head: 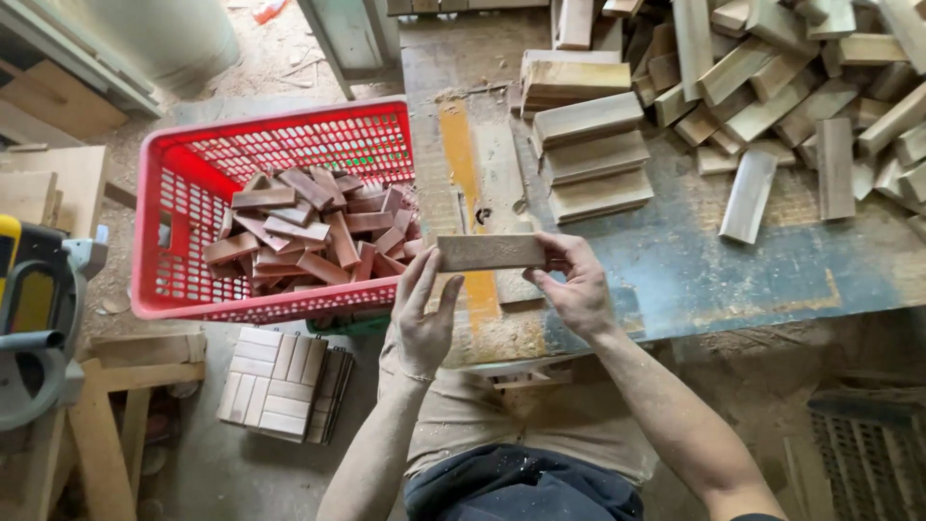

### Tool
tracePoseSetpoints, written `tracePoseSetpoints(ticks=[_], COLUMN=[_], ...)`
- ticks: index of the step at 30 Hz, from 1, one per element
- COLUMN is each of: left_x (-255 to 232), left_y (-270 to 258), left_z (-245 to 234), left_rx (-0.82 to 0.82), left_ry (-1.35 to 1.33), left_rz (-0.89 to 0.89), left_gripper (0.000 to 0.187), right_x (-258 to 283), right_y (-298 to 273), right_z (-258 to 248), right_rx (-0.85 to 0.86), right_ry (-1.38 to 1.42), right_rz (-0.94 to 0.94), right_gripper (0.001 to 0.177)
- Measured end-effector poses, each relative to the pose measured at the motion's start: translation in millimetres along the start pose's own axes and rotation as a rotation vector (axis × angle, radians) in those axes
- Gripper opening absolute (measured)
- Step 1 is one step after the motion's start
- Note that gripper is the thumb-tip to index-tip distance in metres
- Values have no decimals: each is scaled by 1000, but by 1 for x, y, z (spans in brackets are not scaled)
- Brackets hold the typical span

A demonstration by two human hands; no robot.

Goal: Routing the edges of small wooden blocks on a router table and collecting them in a basket.

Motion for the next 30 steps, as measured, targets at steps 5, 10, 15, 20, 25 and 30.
tracePoseSetpoints(ticks=[5, 10, 15, 20, 25, 30], left_x=[42, 94, 97, 78, 77, 99], left_y=[0, -16, -14, 3, -3, 14], left_z=[-53, -53, -42, -42, -6, 12], left_rx=[-78, 78, 126, 205, 469, 368], left_ry=[-22, 263, 325, 437, 206, 109], left_rz=[-138, -507, -570, -265, -24, 3], left_gripper=[32, 31, 48, 51, 51, 45], right_x=[-10, -48, -4, -25, -20, -30], right_y=[-9, -5, -2, 8, 20, 51], right_z=[41, 62, 78, 77, 81, 90], right_rx=[200, 243, 410, 364, 425, 438], right_ry=[-130, -559, -934, -963, -1032, -1033], right_rz=[97, -269, -333, -437, -387, -357], right_gripper=[34, 40, 77, 63, 65, 73])
Point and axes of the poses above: each hand's wrist, its own y-axis towards the middle knuckle, its own z-axis out of the palm, x = y × z, the point moved 4 cm from there along y, towards the middle knuckle, and after that the axes turned 9 degrees about -y, right-handed, at the moved point
